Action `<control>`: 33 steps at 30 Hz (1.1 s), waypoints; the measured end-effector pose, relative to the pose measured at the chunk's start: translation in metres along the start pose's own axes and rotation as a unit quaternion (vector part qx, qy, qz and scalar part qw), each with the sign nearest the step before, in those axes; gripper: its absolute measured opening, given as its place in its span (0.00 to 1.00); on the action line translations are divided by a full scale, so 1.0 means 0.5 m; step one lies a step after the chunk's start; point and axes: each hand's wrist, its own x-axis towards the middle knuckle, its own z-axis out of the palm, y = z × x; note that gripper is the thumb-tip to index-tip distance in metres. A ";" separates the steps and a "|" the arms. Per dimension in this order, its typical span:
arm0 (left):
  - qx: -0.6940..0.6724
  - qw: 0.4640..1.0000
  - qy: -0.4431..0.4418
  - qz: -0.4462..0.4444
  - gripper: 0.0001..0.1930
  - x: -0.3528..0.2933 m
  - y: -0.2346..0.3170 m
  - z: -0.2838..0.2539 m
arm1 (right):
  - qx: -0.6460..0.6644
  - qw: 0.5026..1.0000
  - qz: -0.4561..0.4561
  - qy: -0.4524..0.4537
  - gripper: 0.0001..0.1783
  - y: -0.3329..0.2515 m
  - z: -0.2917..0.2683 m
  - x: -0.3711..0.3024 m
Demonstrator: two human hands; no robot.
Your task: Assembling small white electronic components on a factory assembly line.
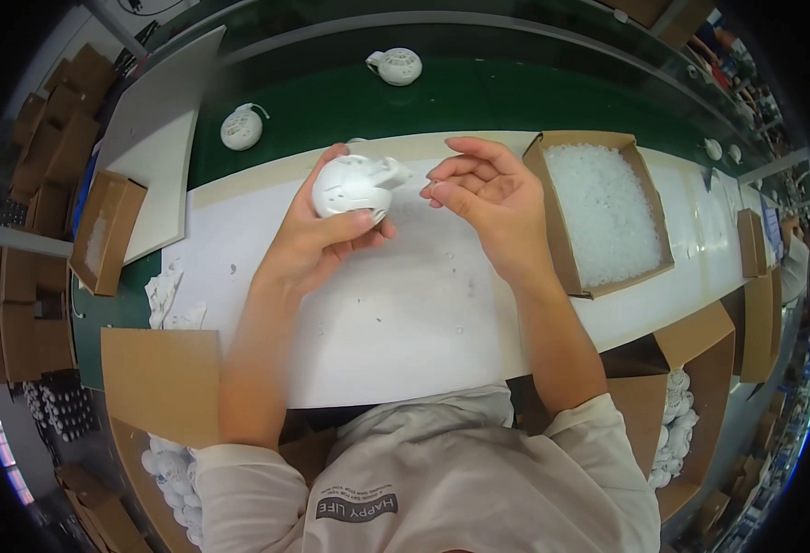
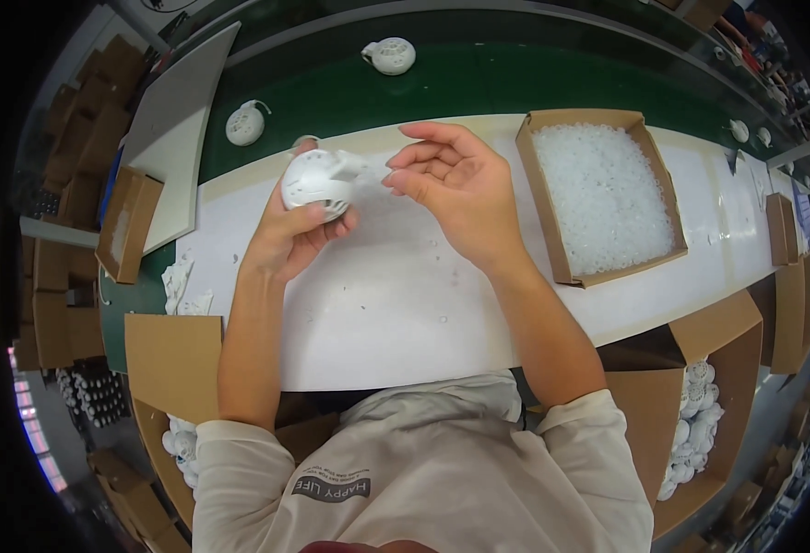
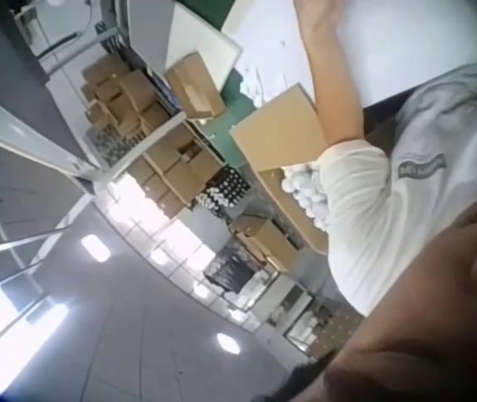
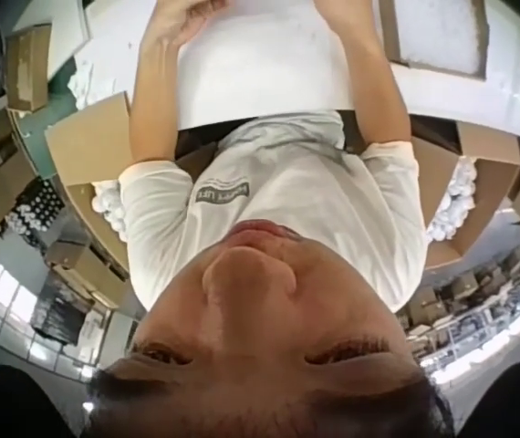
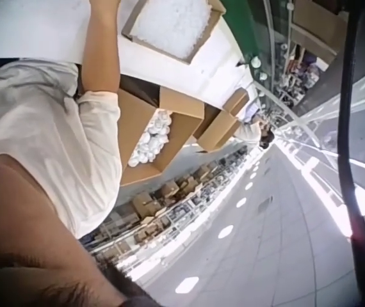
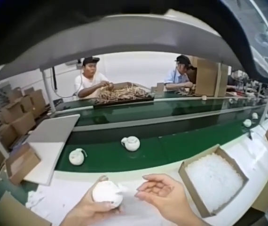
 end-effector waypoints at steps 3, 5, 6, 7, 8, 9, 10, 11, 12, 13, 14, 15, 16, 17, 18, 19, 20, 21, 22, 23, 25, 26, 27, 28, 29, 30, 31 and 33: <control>-0.267 0.962 -0.066 0.004 0.37 0.007 -0.023 -0.008 | 0.023 0.999 0.038 -0.005 0.24 0.007 -0.008 0.004; -0.243 0.967 -0.073 0.000 0.37 -0.004 -0.031 -0.011 | 0.043 0.998 0.052 -0.012 0.24 0.018 -0.005 0.000; -0.219 0.973 -0.079 0.003 0.36 -0.011 -0.029 -0.009 | 0.063 0.996 0.063 -0.024 0.24 0.025 -0.003 -0.001; -0.195 0.977 -0.085 0.006 0.36 -0.015 -0.031 -0.007 | 0.082 0.993 0.074 -0.036 0.24 0.030 -0.003 -0.001; -0.194 0.977 -0.088 0.006 0.36 -0.016 -0.033 -0.004 | 0.081 0.993 0.072 -0.035 0.24 0.034 -0.005 0.000; -0.246 0.965 -0.093 0.012 0.34 -0.018 -0.036 -0.001 | 0.093 0.991 0.083 -0.039 0.24 0.039 -0.006 -0.001; -0.297 0.950 -0.097 0.017 0.33 -0.017 -0.040 0.003 | 0.105 0.989 0.094 -0.043 0.24 0.043 -0.008 0.000; -0.347 0.932 -0.099 0.021 0.31 -0.019 -0.043 0.003 | 0.119 0.986 0.108 -0.048 0.23 0.047 -0.007 -0.002; -0.348 0.932 -0.098 0.020 0.31 -0.018 -0.045 0.002 | 0.119 0.986 0.109 -0.047 0.23 0.050 -0.008 0.000; -0.371 0.924 -0.093 0.007 0.31 -0.017 -0.047 0.001 | 0.135 0.982 0.119 -0.056 0.24 0.053 -0.009 0.002; -0.393 0.915 -0.087 -0.007 0.31 -0.016 -0.050 -0.001 | 0.150 0.978 0.130 -0.064 0.24 0.057 -0.010 0.004; -0.415 0.906 -0.081 -0.020 0.31 -0.016 -0.051 -0.003 | 0.166 0.973 0.140 -0.073 0.24 0.060 -0.010 0.005; -0.416 0.906 -0.078 -0.021 0.31 -0.015 -0.052 -0.001 | 0.167 0.973 0.143 -0.073 0.24 0.062 -0.011 0.005; -0.406 0.911 -0.069 -0.020 0.32 -0.015 -0.050 0.001 | 0.172 0.971 0.146 -0.077 0.24 0.064 -0.012 0.004; -0.395 0.916 -0.060 -0.019 0.32 -0.015 -0.048 0.004 | 0.176 0.969 0.149 -0.082 0.24 0.065 -0.011 0.003; -0.384 0.922 -0.050 -0.018 0.33 -0.015 -0.046 0.004 | 0.181 0.968 0.153 -0.087 0.24 0.067 -0.010 0.003; -0.385 0.921 -0.047 -0.019 0.33 -0.015 -0.045 0.002 | 0.182 0.967 0.156 -0.087 0.24 0.068 -0.009 0.003; -0.362 0.931 -0.041 -0.014 0.33 -0.015 -0.045 0.001 | 0.174 0.969 0.159 -0.078 0.24 0.065 -0.008 0.004; -0.338 0.940 -0.034 -0.009 0.33 -0.015 -0.045 0.001 | 0.166 0.970 0.162 -0.069 0.23 0.063 -0.007 0.004; -0.314 0.949 -0.029 -0.004 0.33 -0.015 -0.045 0.001 | 0.157 0.972 0.164 -0.060 0.23 0.063 -0.008 0.004; -0.300 0.953 -0.045 -0.008 0.33 -0.016 -0.045 0.001 | 0.155 0.972 0.167 -0.054 0.23 0.065 -0.010 0.004; -0.284 0.957 -0.062 -0.011 0.33 -0.016 -0.044 0.000 | 0.154 0.973 0.167 -0.048 0.23 0.067 -0.011 0.005; -0.269 0.960 -0.079 -0.014 0.34 -0.015 -0.045 0.000 | 0.153 0.973 0.168 -0.042 0.23 0.068 -0.012 0.005; -0.269 0.960 -0.080 -0.015 0.34 -0.015 -0.046 0.002 | 0.153 0.973 0.168 -0.041 0.23 0.068 -0.012 0.006; -0.266 0.962 -0.061 -0.007 0.34 -0.016 -0.049 0.006 | 0.152 0.973 0.171 -0.039 0.23 0.068 -0.011 0.007; -0.263 0.964 -0.041 0.001 0.34 -0.017 -0.052 0.011 | 0.151 0.972 0.174 -0.037 0.23 0.068 -0.009 0.008; -0.260 0.965 -0.021 0.010 0.35 -0.018 -0.054 0.014 | 0.150 0.972 0.178 -0.037 0.23 0.068 -0.007 0.008; -0.261 0.965 -0.021 0.007 0.34 -0.019 -0.051 0.019 | 0.155 0.972 0.174 -0.033 0.22 0.068 -0.006 0.007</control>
